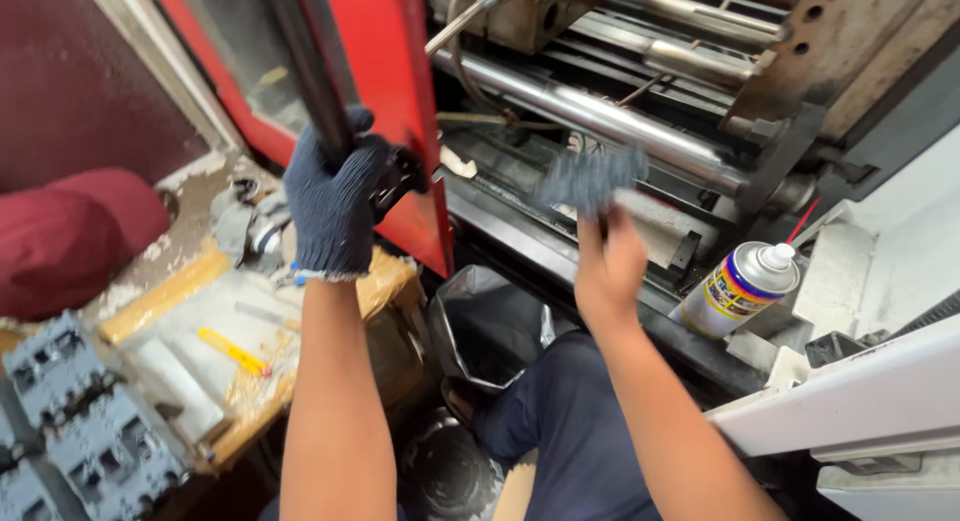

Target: The person retrieves a metal part from a red machine, then uses pliers, a file, and a utility knife to trim and smooth the edges. They place the finished part into a plastic bag and repeat the process with another part.

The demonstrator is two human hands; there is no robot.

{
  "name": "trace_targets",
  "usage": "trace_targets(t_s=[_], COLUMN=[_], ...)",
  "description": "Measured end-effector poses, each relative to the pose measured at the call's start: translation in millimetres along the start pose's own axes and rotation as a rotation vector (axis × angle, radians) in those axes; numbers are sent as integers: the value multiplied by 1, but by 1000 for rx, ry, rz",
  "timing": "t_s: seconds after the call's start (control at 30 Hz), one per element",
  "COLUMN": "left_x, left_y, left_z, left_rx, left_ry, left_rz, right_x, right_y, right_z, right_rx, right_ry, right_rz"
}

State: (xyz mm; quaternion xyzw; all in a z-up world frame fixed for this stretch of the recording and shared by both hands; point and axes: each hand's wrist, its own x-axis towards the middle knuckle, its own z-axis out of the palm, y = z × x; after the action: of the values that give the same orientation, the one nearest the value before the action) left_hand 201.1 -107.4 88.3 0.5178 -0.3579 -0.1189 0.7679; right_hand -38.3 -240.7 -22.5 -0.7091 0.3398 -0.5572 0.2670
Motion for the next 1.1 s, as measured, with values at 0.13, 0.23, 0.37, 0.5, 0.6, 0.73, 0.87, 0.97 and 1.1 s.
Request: trace_targets(t_s=[0.13,0.23,0.37,0.5,0.6,0.73,0.87,0.97,1.1], left_x=[-23,-46,-78,-121,-154,-186,-201,-209,-233], left_y=[-10,-12,-10,-11,-3,16,10,-2,4], left_z=[7,24,54,85,103,119,93,64,67], left_rx=[54,-32,-212,-15,44,39,62,98,130], left_ry=[-2,-41,-196,-229,-337,-463,-529,-557,-557], left_rz=[75,94,118,231,179,93,63,46,25], right_x=[-101,-147,-183,-210,-222,-228,-226,-233,-248], right_y=[-11,-2,14,33,51,75,84,83,102], right_z=[-50,-62,-64,-55,-52,-46,-48,-41,-41], right_rx=[226,139,142,66,105,298,33,119,451], right_ry=[-346,-546,-717,-818,-839,-902,-995,-860,-884], right_rz=[221,251,141,199,177,1,37,122,465])
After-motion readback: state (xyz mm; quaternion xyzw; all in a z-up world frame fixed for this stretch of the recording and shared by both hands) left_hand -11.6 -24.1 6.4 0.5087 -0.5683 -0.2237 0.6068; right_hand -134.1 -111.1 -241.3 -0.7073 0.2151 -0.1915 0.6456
